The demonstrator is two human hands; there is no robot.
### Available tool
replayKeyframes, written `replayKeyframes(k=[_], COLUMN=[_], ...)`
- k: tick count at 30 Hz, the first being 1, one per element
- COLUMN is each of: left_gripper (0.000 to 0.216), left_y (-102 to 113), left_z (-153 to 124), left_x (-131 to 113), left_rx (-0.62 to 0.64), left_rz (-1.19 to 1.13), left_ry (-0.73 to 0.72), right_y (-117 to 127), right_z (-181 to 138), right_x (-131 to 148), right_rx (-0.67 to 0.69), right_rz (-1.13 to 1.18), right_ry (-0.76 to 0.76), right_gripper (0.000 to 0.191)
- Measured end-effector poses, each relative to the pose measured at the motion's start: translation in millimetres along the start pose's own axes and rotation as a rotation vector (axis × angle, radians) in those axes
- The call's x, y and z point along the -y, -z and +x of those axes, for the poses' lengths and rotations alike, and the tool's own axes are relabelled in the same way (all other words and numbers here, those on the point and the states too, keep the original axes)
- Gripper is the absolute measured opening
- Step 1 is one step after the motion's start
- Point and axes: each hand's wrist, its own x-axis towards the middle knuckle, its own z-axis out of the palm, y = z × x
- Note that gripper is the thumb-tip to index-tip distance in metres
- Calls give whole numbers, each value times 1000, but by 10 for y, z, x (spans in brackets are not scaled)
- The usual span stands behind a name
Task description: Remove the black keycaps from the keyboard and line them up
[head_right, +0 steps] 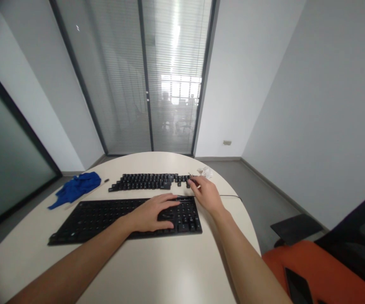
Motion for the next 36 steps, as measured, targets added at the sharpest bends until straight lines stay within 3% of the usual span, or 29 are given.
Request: replayKeyframes(k=[7,11,17,36], left_gripper=[75,59,43,42], left_y=[121,234,155,116], left_z=[-18,-59,-51,-53], left_x=[43,50,5,7], left_rx=[70,103,-30,-29], left_rz=[-71,-70,66,-28], left_ry=[40,63,18,-4], right_y=[-12,-46,-67,14], right_z=[-90,-112,-169,-189], right_x=[97,112,266,509], right_rx=[45,112,261,427], right_rz=[360,433,531,418], right_ry=[-25,-41,-3,190], right_gripper=[29,31,37,36])
